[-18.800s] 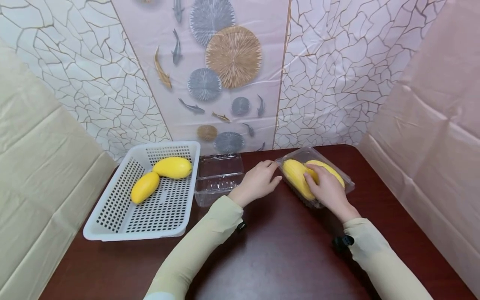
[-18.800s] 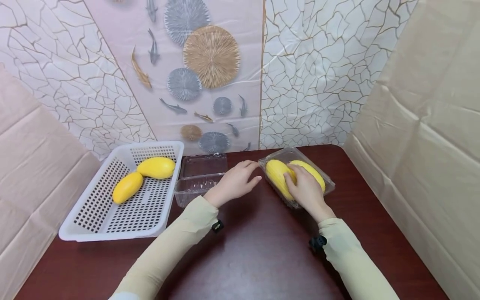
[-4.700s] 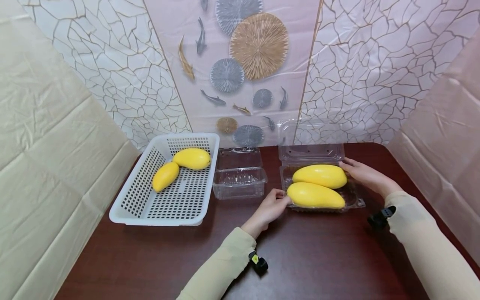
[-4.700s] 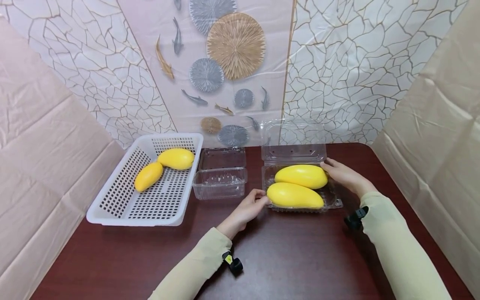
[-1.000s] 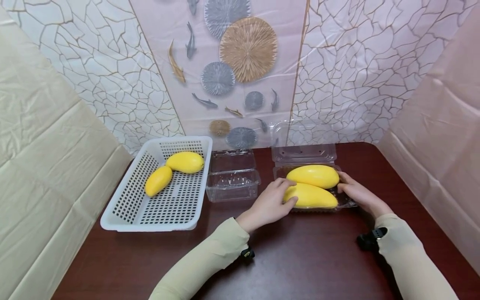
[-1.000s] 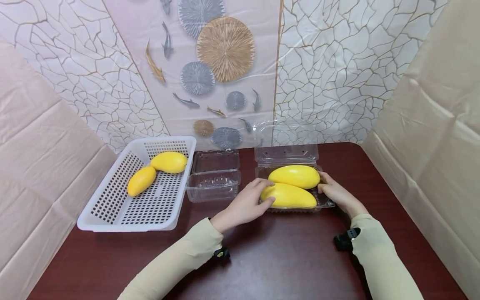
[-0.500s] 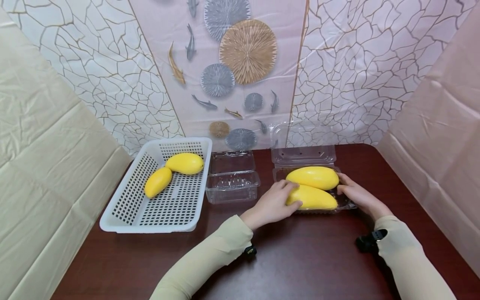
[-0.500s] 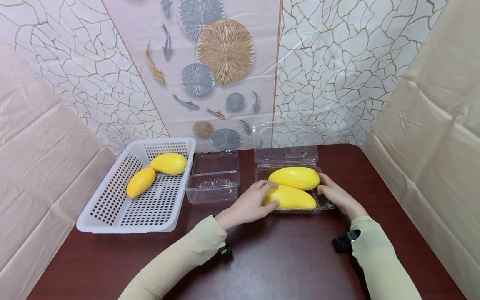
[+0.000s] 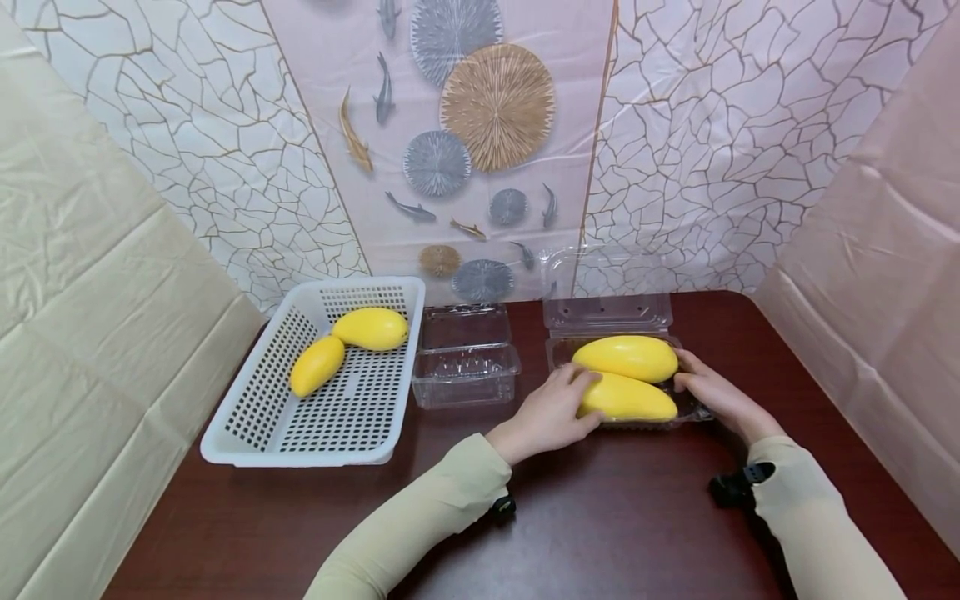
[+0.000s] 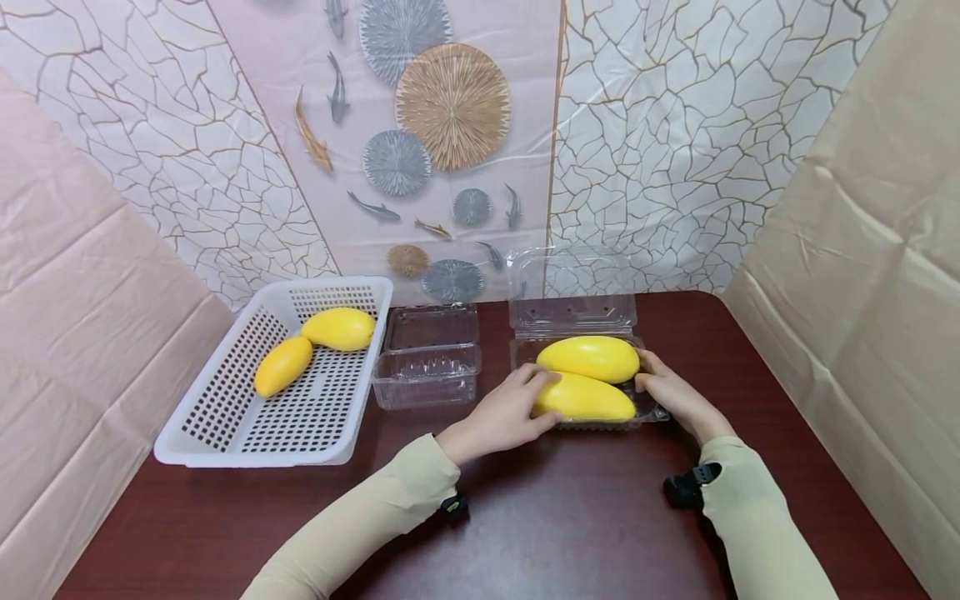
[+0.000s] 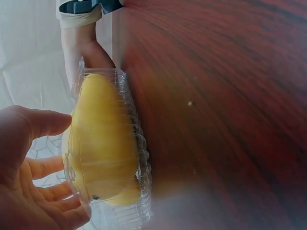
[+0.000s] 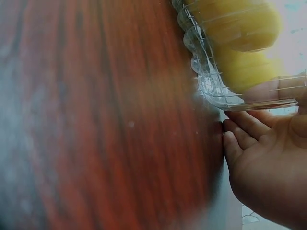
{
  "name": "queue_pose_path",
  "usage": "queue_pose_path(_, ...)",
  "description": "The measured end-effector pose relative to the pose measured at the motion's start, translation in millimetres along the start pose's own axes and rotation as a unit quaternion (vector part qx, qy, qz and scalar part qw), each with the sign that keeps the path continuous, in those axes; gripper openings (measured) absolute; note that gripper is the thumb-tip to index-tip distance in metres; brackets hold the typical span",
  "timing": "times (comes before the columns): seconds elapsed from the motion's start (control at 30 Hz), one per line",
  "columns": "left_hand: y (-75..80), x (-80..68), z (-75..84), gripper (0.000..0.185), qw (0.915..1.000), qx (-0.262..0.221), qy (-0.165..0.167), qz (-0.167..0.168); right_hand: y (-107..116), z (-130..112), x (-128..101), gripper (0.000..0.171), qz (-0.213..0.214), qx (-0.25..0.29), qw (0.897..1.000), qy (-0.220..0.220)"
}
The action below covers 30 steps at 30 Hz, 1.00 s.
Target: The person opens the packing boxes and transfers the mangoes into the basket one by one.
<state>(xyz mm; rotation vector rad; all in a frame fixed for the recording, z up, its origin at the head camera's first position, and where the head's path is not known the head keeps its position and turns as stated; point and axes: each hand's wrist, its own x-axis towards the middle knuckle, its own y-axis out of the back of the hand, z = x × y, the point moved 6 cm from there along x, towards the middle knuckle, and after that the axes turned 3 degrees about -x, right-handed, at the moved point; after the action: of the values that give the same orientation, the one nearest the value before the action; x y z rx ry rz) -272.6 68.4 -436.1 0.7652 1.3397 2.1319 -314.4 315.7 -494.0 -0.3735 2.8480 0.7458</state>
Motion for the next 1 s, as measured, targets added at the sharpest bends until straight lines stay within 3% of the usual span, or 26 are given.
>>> queue_pose_path(0.43,-11.5,14.7,1.2,0.058,0.9995,-0.015,0.003,-0.027,-1.6,-0.1,-1.4,0.072,-0.005,0.006,1.0,0.014)
queue_pose_path(0.6,-15.1,19.8,2.0,0.061,0.9983,-0.037,0.02,-0.04,-2.2,-0.4,-2.8,0.064,-0.009,0.01,1.0,0.025)
queue_pose_path(1.0,-15.9,33.0,3.5,0.069,0.9957,-0.061,0.051,-0.047,-2.5,-1.9,-4.0,0.063,-0.01,0.015,0.999,0.035)
